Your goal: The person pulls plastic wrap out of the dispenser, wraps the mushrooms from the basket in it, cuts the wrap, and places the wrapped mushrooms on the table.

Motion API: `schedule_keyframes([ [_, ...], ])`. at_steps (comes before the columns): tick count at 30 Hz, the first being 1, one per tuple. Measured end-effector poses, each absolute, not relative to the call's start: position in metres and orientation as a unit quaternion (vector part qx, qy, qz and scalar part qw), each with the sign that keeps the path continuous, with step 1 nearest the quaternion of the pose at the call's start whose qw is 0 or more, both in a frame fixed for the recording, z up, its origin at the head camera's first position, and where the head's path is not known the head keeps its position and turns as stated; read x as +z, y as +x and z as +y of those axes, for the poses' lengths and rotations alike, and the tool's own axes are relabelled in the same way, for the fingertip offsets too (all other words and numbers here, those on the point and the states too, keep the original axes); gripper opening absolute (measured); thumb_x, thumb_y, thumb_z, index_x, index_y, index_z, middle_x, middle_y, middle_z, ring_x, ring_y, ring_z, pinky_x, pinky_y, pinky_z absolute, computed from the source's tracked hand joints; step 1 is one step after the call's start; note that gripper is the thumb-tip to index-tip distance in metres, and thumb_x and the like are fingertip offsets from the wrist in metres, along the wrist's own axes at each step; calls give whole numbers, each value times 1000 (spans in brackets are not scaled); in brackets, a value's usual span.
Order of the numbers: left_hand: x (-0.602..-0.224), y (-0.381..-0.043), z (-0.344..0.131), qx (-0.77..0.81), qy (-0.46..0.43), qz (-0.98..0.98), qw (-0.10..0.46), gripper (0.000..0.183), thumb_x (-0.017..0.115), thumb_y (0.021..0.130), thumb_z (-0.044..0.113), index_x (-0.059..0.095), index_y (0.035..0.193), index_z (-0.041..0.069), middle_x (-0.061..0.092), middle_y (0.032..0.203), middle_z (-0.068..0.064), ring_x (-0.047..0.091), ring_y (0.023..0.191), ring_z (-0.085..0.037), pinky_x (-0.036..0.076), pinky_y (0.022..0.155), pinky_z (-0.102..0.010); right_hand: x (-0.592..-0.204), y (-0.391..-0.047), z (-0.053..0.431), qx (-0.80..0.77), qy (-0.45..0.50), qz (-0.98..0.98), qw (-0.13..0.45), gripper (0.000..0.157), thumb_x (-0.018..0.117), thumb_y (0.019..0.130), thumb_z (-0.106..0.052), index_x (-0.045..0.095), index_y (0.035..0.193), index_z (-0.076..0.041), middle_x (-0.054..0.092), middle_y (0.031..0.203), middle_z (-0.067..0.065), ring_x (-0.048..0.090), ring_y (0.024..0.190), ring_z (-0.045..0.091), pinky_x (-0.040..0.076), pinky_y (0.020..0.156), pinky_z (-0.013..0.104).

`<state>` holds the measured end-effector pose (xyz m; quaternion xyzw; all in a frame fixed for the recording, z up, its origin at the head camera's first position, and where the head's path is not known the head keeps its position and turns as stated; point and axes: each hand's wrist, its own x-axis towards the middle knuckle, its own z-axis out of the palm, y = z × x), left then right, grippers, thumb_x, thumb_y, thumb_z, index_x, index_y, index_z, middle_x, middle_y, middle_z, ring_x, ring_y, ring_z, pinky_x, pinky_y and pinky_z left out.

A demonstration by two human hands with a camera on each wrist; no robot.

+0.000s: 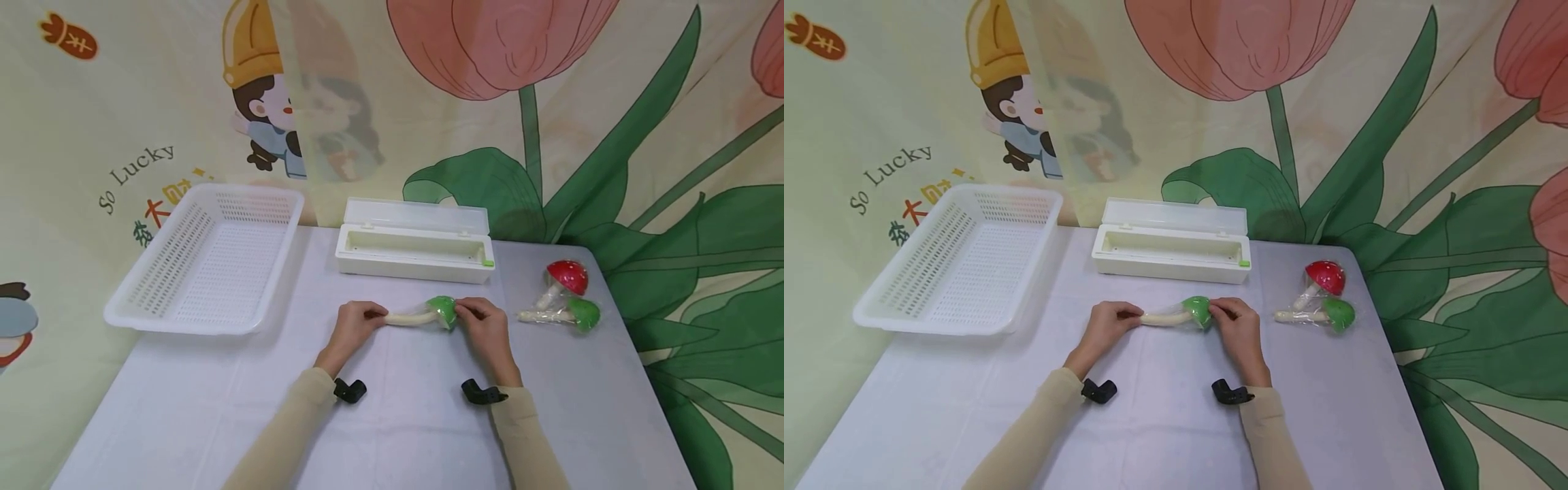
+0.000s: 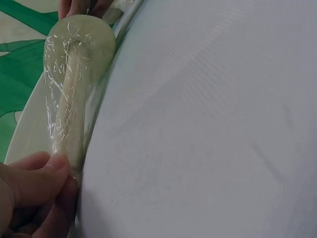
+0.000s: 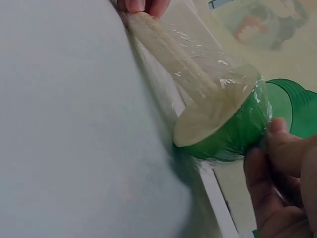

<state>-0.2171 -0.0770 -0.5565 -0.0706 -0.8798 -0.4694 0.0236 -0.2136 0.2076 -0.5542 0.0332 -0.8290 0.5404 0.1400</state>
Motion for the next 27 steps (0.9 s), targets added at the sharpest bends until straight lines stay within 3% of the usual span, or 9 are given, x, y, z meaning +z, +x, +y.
schedule_keyframes([
  [5, -553, -224, -69, -479, -43, -877, 10, 12, 86, 82, 5, 81, 91, 8, 78, 86, -3, 70, 76, -12, 57, 71, -28, -547, -219, 216, 505, 54, -850, 135, 14, 76, 91, -2, 80, 105, -4, 76, 105, 13, 69, 95, 20, 51, 76, 10],
  [9, -549, -230, -60, -477, -41, -878, -3, 9, 85, 82, 5, 80, 89, 7, 76, 83, -4, 64, 70, -10, 54, 64, -24, -543, -225, 222, 491, 51, -858, 140, 14, 77, 90, -2, 80, 103, -2, 77, 102, 14, 70, 92, 20, 51, 74, 9],
  [15, -547, -238, -45, -458, -58, -887, -7, 7, 85, 83, 8, 81, 88, 8, 77, 84, -2, 65, 77, -11, 54, 72, -27, -536, -230, 236, 469, 28, -874, 129, 12, 77, 90, -3, 80, 102, -1, 78, 100, 16, 69, 85, 12, 52, 71, 10],
  [25, -545, -242, -17, -450, -100, -887, -26, 9, 85, 84, 9, 80, 92, 7, 77, 83, -3, 66, 77, -10, 56, 74, -27, -524, -238, 264, 410, 20, -904, 117, 13, 75, 93, -4, 78, 104, 2, 77, 101, 20, 71, 93, 29, 47, 71, 9],
  [27, -545, -243, -10, -450, -112, -885, -28, 9, 84, 85, 8, 80, 93, 6, 77, 84, -4, 67, 78, -11, 56, 74, -26, -523, -240, 270, 399, 16, -910, 113, 13, 74, 94, -5, 78, 105, 2, 77, 103, 21, 71, 94, 31, 53, 76, 18],
])
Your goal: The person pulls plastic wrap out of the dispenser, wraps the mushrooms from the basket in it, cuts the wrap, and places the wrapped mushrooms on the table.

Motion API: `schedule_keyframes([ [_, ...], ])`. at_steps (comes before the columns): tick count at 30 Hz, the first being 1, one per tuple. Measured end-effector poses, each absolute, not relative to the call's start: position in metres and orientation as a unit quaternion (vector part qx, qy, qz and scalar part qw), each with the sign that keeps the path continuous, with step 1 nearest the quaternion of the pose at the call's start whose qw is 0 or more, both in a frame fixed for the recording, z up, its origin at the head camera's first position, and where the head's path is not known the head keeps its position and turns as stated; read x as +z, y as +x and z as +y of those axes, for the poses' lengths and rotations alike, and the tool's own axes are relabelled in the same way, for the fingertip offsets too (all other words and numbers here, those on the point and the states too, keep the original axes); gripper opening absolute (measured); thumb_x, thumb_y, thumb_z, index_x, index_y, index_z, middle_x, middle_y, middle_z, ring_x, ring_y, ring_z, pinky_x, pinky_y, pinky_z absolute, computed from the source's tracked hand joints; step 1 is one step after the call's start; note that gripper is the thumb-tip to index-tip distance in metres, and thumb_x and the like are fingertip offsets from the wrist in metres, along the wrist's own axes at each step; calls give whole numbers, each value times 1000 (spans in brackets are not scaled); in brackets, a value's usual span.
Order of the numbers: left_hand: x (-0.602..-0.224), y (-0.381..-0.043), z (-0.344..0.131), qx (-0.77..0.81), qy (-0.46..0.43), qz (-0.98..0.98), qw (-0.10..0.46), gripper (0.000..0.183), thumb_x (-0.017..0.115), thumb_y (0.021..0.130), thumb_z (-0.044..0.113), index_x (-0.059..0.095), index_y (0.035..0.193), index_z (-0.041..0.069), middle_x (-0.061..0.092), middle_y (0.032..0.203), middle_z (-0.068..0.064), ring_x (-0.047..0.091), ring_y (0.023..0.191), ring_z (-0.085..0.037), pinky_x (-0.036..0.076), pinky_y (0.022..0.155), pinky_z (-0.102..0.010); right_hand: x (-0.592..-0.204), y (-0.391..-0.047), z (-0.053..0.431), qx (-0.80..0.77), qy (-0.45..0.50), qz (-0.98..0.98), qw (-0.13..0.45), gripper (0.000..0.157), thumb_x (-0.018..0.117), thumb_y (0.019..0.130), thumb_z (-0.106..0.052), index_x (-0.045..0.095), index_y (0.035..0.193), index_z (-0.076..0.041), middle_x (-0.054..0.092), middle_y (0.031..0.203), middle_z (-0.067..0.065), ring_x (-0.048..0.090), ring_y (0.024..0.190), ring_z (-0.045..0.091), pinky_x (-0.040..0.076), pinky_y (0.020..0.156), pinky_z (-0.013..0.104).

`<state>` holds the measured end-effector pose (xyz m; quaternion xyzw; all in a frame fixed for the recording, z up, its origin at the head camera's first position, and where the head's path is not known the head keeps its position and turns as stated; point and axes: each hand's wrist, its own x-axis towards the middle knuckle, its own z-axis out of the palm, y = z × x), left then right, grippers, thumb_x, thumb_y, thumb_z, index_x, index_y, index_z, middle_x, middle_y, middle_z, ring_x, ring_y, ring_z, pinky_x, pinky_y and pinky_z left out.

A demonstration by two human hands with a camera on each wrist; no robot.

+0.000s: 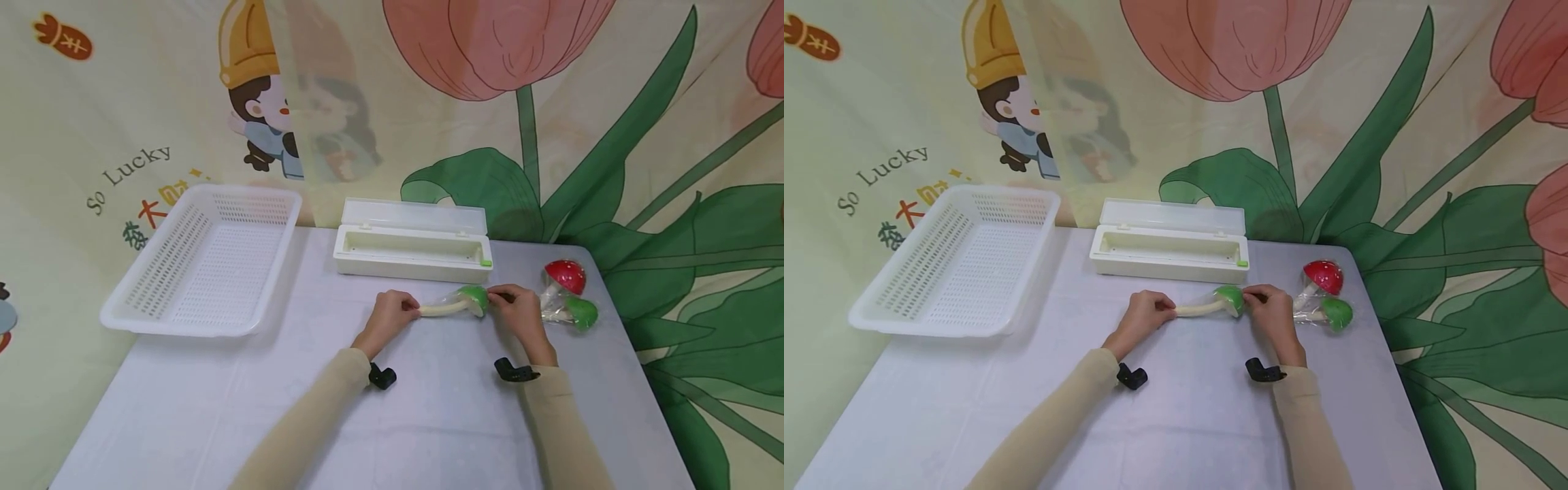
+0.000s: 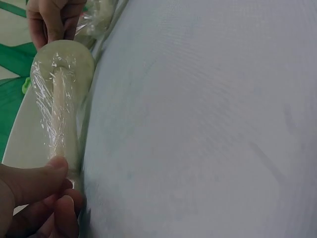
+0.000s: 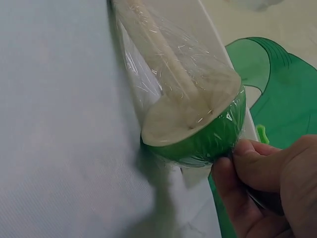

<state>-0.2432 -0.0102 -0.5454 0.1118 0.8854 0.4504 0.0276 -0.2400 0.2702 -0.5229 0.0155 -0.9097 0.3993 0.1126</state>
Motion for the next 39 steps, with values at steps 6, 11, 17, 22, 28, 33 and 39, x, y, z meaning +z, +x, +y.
schedule_keyframes([
  [6, -543, -248, 11, 443, 142, 884, 40, 9, 81, 88, 8, 79, 96, 4, 77, 86, -4, 66, 78, -11, 55, 73, -24, -523, -247, 292, 368, 12, -923, 108, 15, 71, 96, -6, 77, 107, 3, 76, 105, 22, 71, 98, 35, 57, 84, 47],
  [11, -545, -254, 26, 440, 157, 883, 45, 8, 80, 90, 11, 79, 96, 6, 77, 87, -3, 66, 78, -9, 53, 73, -21, -521, -253, 308, 360, 7, -928, 93, 19, 67, 100, -9, 75, 112, 4, 74, 110, 25, 69, 103, 39, 57, 87, 51],
  [17, -550, -264, 42, 431, 164, 886, 39, 10, 79, 91, 16, 79, 98, 9, 77, 87, 0, 66, 77, -6, 52, 71, -18, -516, -261, 322, 354, -8, -932, 73, 24, 62, 103, -10, 72, 118, 5, 72, 114, 27, 67, 105, 40, 57, 90, 55],
  [22, -551, -268, 54, 424, 162, 890, 36, 11, 78, 92, 19, 78, 99, 11, 78, 87, 1, 69, 76, -5, 52, 69, -18, -511, -268, 329, 345, 6, -935, 77, 27, 60, 103, -11, 71, 118, 9, 71, 114, 30, 68, 104, 43, 56, 89, 56],
  [28, -552, -270, 70, 425, 163, 890, 25, 15, 76, 93, 17, 79, 105, 8, 79, 92, 0, 71, 84, -8, 54, 76, -19, -506, -278, 338, 347, 3, -936, 57, 35, 54, 106, -19, 67, 125, 8, 68, 123, 30, 65, 110, 44, 55, 92, 57],
  [33, -552, -269, 82, 435, 166, 885, 31, 23, 71, 94, 13, 77, 114, 6, 79, 100, -3, 72, 95, -13, 55, 82, -21, -505, -287, 346, 339, 3, -939, 65, 34, 53, 107, -17, 66, 126, 8, 67, 125, 30, 64, 111, 43, 55, 93, 57],
  [39, -550, -265, 95, 451, 157, 877, 50, 31, 69, 92, 9, 74, 122, 4, 78, 105, -4, 69, 90, -10, 53, 79, -20, -503, -297, 350, 340, -9, -938, 67, 35, 52, 107, -20, 67, 127, 4, 67, 128, 27, 64, 113, 39, 55, 92, 54],
])
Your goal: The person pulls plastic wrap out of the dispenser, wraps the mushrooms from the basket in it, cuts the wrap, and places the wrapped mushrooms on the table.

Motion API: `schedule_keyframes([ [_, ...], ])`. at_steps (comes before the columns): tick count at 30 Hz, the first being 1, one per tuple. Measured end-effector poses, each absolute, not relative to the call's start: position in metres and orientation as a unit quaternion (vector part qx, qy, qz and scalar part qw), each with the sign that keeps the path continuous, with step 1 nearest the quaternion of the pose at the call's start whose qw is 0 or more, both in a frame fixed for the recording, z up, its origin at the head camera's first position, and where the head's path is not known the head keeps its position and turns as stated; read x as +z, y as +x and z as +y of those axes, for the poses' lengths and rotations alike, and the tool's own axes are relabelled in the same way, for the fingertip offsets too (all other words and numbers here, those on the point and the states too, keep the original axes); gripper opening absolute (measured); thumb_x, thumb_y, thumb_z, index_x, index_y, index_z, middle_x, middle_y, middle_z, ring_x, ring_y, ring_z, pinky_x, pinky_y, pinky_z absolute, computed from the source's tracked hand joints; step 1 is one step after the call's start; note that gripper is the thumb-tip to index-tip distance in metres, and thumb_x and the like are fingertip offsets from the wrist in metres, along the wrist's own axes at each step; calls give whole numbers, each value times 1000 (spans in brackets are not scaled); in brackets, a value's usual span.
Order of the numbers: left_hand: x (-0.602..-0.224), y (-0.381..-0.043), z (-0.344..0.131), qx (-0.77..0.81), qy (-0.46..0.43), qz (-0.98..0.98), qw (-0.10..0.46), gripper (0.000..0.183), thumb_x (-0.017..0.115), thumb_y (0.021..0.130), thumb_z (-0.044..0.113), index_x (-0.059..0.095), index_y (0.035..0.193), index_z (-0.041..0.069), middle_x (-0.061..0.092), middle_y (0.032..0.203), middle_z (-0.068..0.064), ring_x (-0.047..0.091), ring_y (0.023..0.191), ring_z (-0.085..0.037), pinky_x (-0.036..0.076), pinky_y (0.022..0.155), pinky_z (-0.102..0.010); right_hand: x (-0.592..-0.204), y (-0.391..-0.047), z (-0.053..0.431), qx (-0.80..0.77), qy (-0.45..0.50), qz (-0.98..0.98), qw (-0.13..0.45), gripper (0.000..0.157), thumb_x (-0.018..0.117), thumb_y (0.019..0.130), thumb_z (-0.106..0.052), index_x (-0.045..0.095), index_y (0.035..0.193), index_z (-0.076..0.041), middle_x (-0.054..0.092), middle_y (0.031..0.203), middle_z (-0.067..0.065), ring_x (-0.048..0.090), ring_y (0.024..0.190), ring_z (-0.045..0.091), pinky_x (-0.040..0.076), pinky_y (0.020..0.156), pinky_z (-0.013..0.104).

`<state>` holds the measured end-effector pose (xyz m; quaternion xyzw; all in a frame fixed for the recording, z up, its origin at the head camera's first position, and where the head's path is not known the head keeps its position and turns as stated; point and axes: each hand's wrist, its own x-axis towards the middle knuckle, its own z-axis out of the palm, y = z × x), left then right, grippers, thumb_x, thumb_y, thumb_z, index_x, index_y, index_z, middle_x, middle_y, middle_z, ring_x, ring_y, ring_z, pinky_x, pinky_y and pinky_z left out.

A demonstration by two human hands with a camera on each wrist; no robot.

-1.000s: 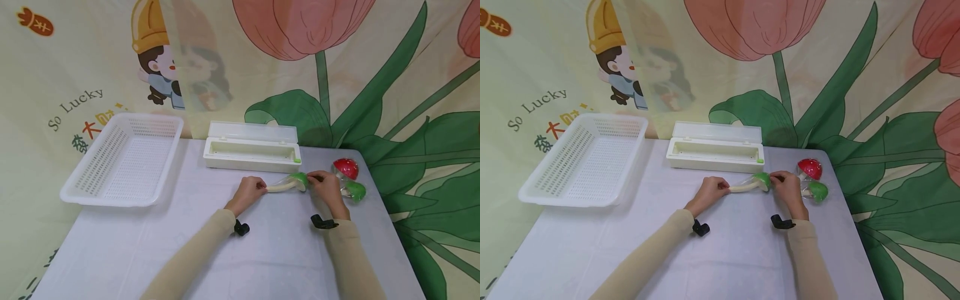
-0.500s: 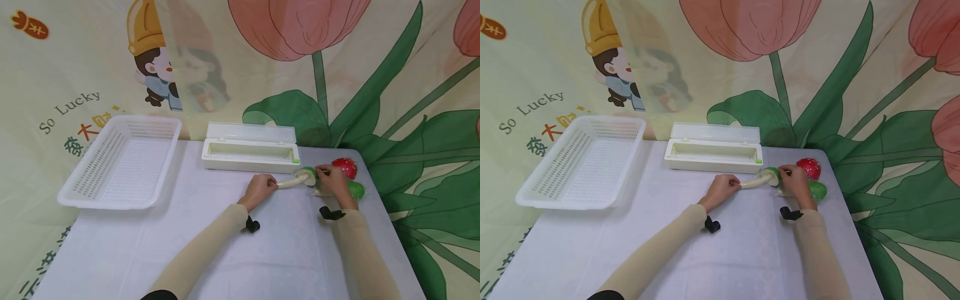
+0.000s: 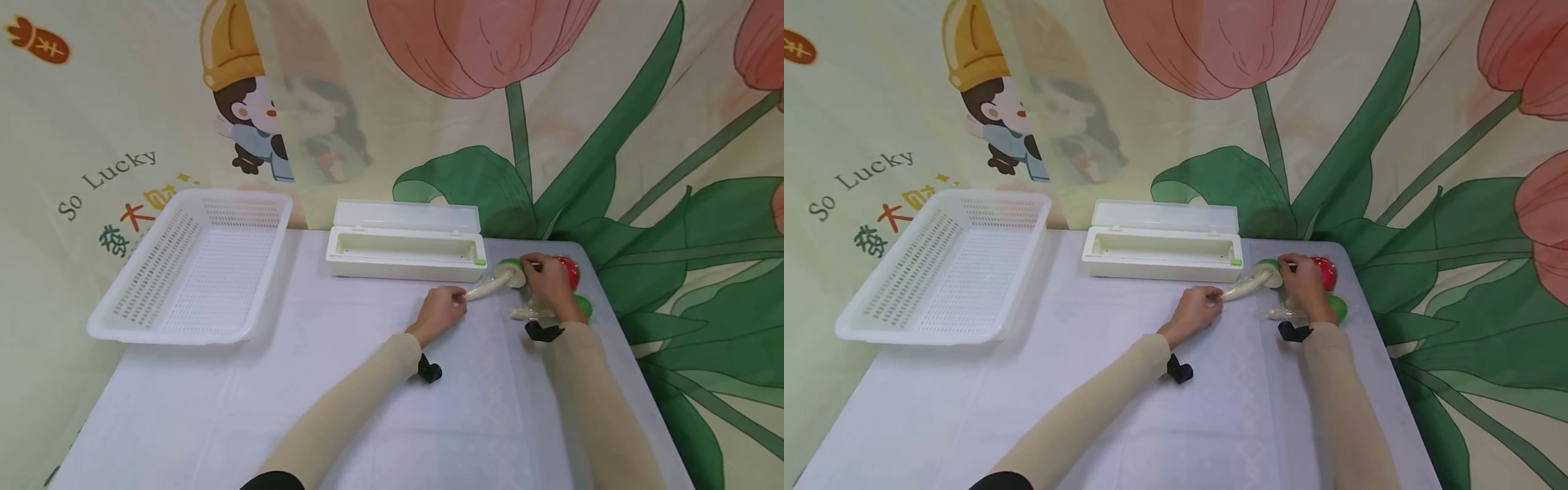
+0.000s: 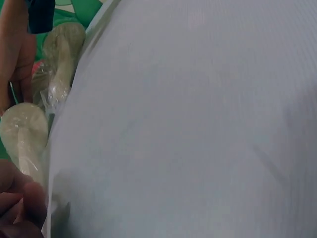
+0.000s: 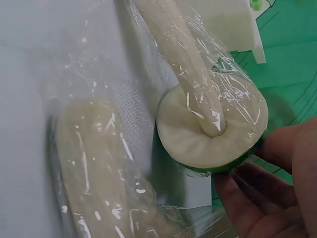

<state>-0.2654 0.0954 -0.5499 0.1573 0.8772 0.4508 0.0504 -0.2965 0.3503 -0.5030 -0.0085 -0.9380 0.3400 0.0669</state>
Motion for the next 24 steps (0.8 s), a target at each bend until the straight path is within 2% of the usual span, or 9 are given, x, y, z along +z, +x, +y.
schedule_keyframes([
  [6, -548, -262, 108, 500, 131, 848, 113, 42, 64, 93, 3, 66, 135, 3, 75, 118, -7, 62, 54, -6, 51, 53, -19, -505, -307, 351, 330, 5, -938, 107, 30, 50, 106, -11, 69, 122, 6, 67, 126, 29, 65, 110, 41, 52, 87, 49],
  [10, -546, -259, 120, 496, 138, 847, 135, 46, 60, 94, 1, 62, 140, 4, 73, 124, -6, 58, 51, -2, 49, 53, -18, -507, -310, 351, 334, 6, -934, 126, 31, 48, 105, -8, 68, 123, 7, 66, 124, 30, 63, 110, 41, 49, 91, 50],
  [13, -544, -256, 129, 483, 157, 848, 149, 48, 58, 95, 2, 60, 142, 5, 73, 128, -5, 59, 52, -3, 48, 60, -15, -508, -309, 351, 350, -11, -929, 117, 33, 46, 106, -9, 66, 127, 6, 65, 127, 29, 60, 115, 40, 48, 95, 52],
  [15, -543, -254, 133, 475, 178, 847, 160, 48, 58, 95, 3, 59, 143, 5, 72, 130, -5, 63, 61, -4, 48, 68, -14, -508, -308, 352, 358, -24, -927, 113, 34, 45, 106, -9, 64, 129, 6, 63, 131, 29, 59, 119, 41, 48, 99, 54],
  [18, -541, -251, 135, 454, 211, 851, 157, 46, 59, 96, 6, 61, 142, 6, 72, 130, -6, 71, 92, -8, 50, 84, -15, -508, -306, 352, 366, -25, -922, 122, 33, 47, 105, -8, 64, 130, 6, 62, 135, 29, 57, 125, 43, 47, 103, 57],
  [21, -540, -250, 129, 434, 227, 860, 141, 44, 61, 97, 9, 62, 140, 7, 73, 129, -7, 66, 120, -13, 49, 99, -19, -507, -304, 351, 366, -8, -920, 141, 32, 49, 104, -6, 66, 127, 8, 62, 134, 30, 58, 125, 45, 47, 104, 59],
  [22, -541, -251, 126, 430, 229, 863, 134, 43, 62, 97, 11, 62, 140, 8, 73, 128, -6, 65, 124, -15, 49, 101, -21, -507, -303, 351, 366, -2, -919, 149, 31, 50, 103, -5, 66, 126, 8, 62, 134, 31, 59, 123, 45, 47, 103, 59],
  [24, -542, -252, 117, 432, 228, 863, 125, 42, 63, 97, 13, 63, 139, 9, 73, 127, -7, 65, 124, -17, 50, 102, -24, -506, -301, 349, 360, 1, -919, 158, 31, 50, 103, -5, 67, 125, 8, 64, 131, 30, 62, 111, 42, 50, 96, 51],
])
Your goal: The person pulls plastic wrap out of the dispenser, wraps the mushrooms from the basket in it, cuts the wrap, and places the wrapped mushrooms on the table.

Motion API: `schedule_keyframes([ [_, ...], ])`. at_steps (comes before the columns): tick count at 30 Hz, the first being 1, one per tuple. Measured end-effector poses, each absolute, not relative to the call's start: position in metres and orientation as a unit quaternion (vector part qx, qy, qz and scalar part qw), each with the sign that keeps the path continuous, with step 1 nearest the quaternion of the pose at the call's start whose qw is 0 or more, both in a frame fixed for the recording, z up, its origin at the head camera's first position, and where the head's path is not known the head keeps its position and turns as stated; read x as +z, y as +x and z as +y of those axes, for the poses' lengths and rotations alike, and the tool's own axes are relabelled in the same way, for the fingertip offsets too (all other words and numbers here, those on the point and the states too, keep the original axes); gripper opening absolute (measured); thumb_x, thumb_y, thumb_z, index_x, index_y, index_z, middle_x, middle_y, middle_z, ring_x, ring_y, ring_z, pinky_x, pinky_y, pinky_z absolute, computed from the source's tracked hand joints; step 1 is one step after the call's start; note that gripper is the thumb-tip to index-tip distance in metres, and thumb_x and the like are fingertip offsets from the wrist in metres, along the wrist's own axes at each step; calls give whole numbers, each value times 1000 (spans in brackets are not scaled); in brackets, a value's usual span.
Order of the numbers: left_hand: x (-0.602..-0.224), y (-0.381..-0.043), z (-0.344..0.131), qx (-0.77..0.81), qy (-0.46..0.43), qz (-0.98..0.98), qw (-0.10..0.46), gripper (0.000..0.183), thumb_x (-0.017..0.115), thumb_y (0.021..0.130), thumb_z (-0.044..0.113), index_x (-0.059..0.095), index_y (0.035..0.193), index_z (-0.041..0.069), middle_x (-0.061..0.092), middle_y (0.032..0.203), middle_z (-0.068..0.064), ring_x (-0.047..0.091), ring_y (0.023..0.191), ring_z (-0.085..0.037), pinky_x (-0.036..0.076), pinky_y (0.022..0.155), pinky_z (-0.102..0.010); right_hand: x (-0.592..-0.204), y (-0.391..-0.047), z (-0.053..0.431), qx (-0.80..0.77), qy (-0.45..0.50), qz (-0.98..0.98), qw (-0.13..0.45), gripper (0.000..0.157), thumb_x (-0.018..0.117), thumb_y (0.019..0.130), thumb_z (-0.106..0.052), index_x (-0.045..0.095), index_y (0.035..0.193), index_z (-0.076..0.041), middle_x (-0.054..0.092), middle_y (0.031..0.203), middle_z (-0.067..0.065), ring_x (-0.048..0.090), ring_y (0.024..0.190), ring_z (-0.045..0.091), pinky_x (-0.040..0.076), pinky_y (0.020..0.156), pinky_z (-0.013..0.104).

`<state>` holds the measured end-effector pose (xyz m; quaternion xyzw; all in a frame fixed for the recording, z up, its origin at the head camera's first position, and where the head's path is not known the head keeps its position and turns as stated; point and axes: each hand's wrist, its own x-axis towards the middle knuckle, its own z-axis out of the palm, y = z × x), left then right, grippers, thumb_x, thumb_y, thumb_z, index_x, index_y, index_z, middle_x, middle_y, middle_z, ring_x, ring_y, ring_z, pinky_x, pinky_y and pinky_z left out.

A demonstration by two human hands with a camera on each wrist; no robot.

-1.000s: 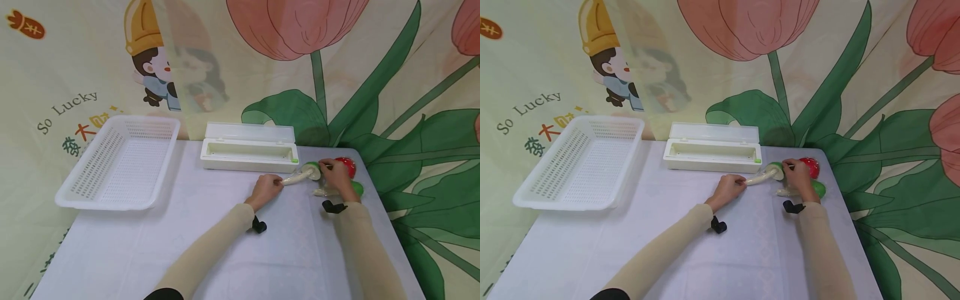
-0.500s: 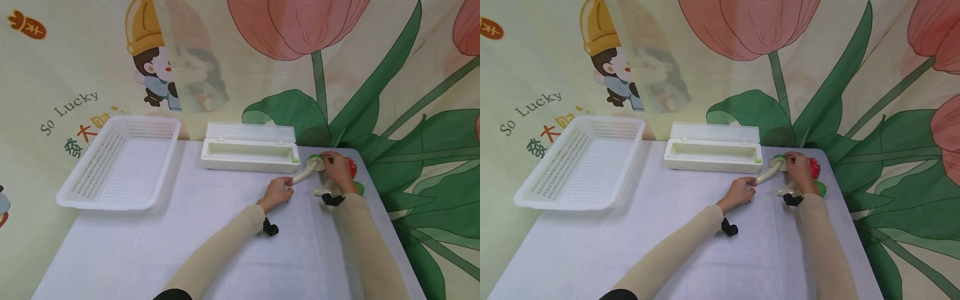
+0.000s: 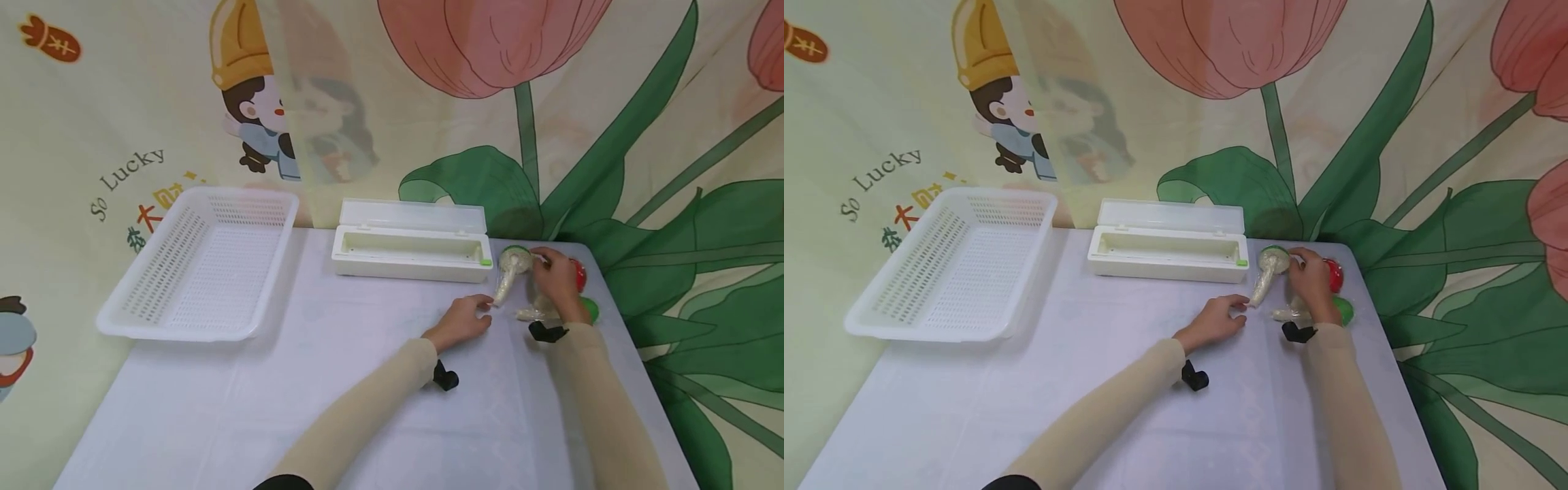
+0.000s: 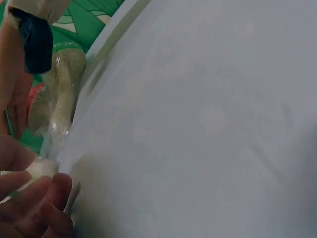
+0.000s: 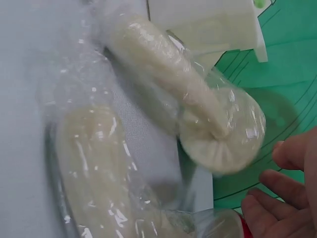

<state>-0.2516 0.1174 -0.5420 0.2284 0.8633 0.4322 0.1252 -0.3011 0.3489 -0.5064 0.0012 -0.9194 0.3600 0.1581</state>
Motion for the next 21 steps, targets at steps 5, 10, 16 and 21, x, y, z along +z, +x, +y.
schedule_keyframes([
  [5, -542, -254, 89, 433, 227, 867, 95, 44, 65, 97, 18, 61, 140, 9, 71, 129, -8, 68, 91, -11, 53, 83, -21, -502, -292, 344, 338, -14, -929, 151, 32, 50, 104, -11, 66, 130, 1, 65, 113, 26, 54, 86, 31, 46, 76, 39],
  [10, -533, -250, 57, 405, 215, 886, 70, 48, 67, 97, 22, 58, 143, 12, 68, 134, -8, 67, 96, -16, 54, 84, -27, -500, -280, 331, 358, -2, -922, 146, 35, 53, 103, -9, 61, 135, 4, 60, 135, 31, 58, 121, 47, 48, 102, 61],
  [16, -525, -241, 19, 377, 190, 905, 49, 55, 68, 97, 29, 54, 148, 13, 61, 144, -8, 59, 132, -25, 49, 109, -41, -505, -265, 307, 356, -10, -922, 152, 40, 59, 101, -13, 59, 138, 2, 57, 143, 29, 54, 130, 48, 46, 106, 62],
  [21, -520, -236, -12, 366, 166, 916, 12, 59, 71, 95, 32, 54, 148, 12, 57, 149, -11, 51, 139, -32, 43, 115, -47, -515, -251, 283, 369, -7, -918, 146, 42, 63, 100, -16, 58, 139, 0, 57, 143, 27, 53, 135, 44, 44, 109, 60],
])
